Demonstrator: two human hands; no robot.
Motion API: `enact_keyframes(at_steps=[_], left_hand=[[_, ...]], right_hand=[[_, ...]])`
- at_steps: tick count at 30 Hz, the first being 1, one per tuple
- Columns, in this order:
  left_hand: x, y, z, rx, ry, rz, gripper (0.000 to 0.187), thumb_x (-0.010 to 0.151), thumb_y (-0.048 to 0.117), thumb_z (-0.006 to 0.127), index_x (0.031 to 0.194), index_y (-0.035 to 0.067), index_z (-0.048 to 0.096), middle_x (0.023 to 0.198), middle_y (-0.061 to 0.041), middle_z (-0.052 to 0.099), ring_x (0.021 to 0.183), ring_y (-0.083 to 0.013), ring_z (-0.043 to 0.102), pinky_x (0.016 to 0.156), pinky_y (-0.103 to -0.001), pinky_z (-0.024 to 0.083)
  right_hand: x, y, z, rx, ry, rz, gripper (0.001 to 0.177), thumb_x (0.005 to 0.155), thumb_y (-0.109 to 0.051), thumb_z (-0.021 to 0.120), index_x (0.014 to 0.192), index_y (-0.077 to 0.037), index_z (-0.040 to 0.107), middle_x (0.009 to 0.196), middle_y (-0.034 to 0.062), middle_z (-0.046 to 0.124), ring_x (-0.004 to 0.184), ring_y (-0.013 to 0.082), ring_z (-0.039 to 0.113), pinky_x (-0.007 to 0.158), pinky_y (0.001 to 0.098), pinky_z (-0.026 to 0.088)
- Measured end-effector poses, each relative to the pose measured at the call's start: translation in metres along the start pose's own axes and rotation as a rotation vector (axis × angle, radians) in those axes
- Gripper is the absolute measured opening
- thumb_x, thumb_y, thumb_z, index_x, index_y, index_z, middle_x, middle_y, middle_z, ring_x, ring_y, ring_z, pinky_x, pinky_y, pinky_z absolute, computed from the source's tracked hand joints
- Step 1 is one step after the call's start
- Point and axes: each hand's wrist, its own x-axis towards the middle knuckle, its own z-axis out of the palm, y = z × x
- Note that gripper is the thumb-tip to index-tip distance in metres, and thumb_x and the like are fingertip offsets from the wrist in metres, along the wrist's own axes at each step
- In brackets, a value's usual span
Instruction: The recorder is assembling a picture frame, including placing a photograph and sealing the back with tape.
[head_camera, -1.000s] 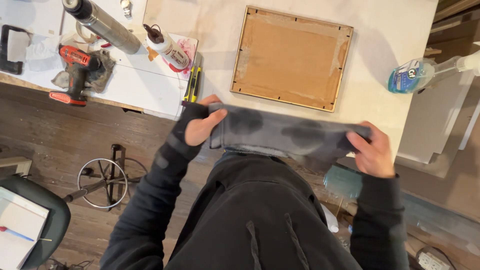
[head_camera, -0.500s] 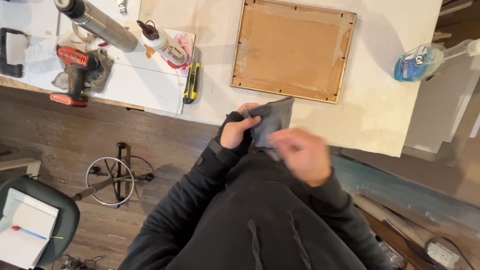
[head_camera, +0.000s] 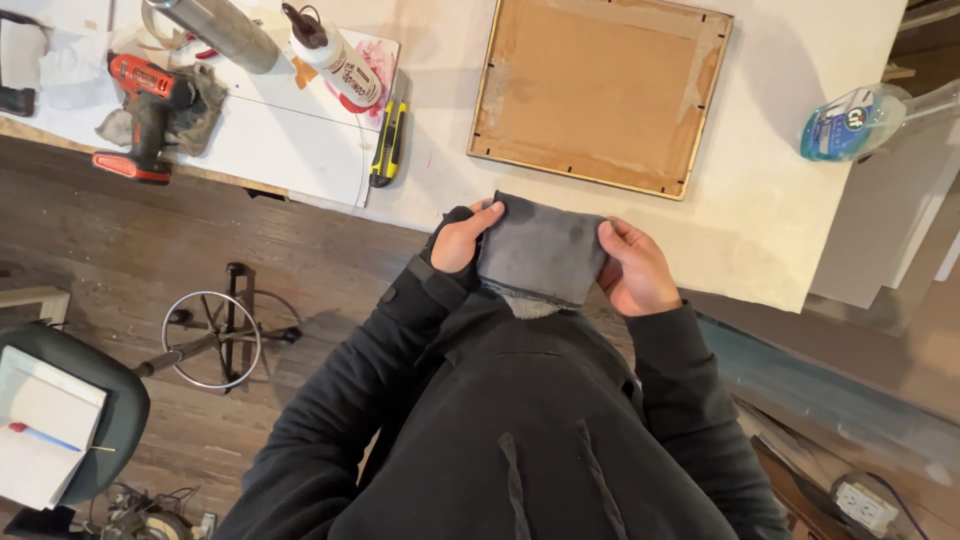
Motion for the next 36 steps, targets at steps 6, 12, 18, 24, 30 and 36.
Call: enact_keyframes(at_steps=[6, 12, 18, 24, 30, 36], left_hand=[[-0.005, 0.014, 0.014, -0.005, -0.023, 0.01, 0.036, 0.11, 0.024, 0.049, 0.128, -0.005, 0.061, 0.117, -0.009, 0.071, 0.107, -0.0158, 0.066, 0.097, -0.03, 0.051], [-0.009, 0.023, 0.028, 0.083, -0.058, 0.05, 0.034, 0.112, 0.023, 0.048, 0.13, -0.003, 0.062, 0.117, -0.007, 0.07, 0.107, -0.0131, 0.063, 0.097, -0.03, 0.05], [0.004, 0.008, 0.054, 0.168, -0.149, 0.093, 0.036, 0.105, 0.017, 0.054, 0.14, 0.009, 0.053, 0.113, -0.004, 0.067, 0.105, -0.0123, 0.062, 0.095, -0.029, 0.049], [0.0, -0.006, 0.047, 0.44, -0.07, 0.223, 0.032, 0.099, 0.01, 0.069, 0.127, 0.006, 0.052, 0.112, -0.002, 0.06, 0.1, -0.0111, 0.059, 0.088, -0.028, 0.05], [-0.012, 0.024, 0.064, 0.402, -0.116, 0.043, 0.024, 0.105, 0.018, 0.061, 0.121, -0.001, 0.062, 0.101, -0.004, 0.069, 0.092, -0.0103, 0.063, 0.082, -0.028, 0.052], [-0.012, 0.029, 0.073, -0.033, -0.104, -0.088, 0.049, 0.11, 0.035, 0.039, 0.135, -0.002, 0.059, 0.116, -0.009, 0.072, 0.102, -0.014, 0.067, 0.092, -0.028, 0.052]], right_hand=[[-0.003, -0.009, 0.029, 0.01, 0.047, 0.005, 0.027, 0.108, -0.029, 0.054, 0.119, -0.006, 0.064, 0.117, 0.0035, 0.07, 0.108, 0.0171, 0.066, 0.096, 0.0367, 0.052], [-0.011, -0.007, 0.037, 0.085, -0.104, 0.005, 0.024, 0.109, -0.029, 0.051, 0.119, -0.009, 0.057, 0.117, 0.0029, 0.066, 0.112, 0.0175, 0.063, 0.101, 0.0394, 0.05], [-0.018, -0.006, 0.045, 0.176, -0.346, -0.038, 0.027, 0.115, -0.03, 0.053, 0.119, -0.004, 0.056, 0.111, 0.0056, 0.064, 0.104, 0.0184, 0.061, 0.096, 0.0362, 0.048], [-0.024, -0.018, 0.057, 0.148, -0.266, -0.09, 0.028, 0.11, -0.032, 0.051, 0.115, -0.005, 0.055, 0.111, 0.0064, 0.064, 0.106, 0.0197, 0.062, 0.096, 0.038, 0.05], [-0.019, -0.005, 0.05, 0.123, -0.197, -0.094, 0.022, 0.115, -0.027, 0.051, 0.117, -0.006, 0.054, 0.113, 0.0056, 0.063, 0.105, 0.0176, 0.062, 0.093, 0.037, 0.052], [-0.015, -0.009, 0.051, -0.315, 0.032, -0.24, 0.028, 0.106, -0.022, 0.062, 0.128, -0.005, 0.058, 0.113, 0.0022, 0.065, 0.095, 0.0107, 0.058, 0.077, 0.029, 0.05]])
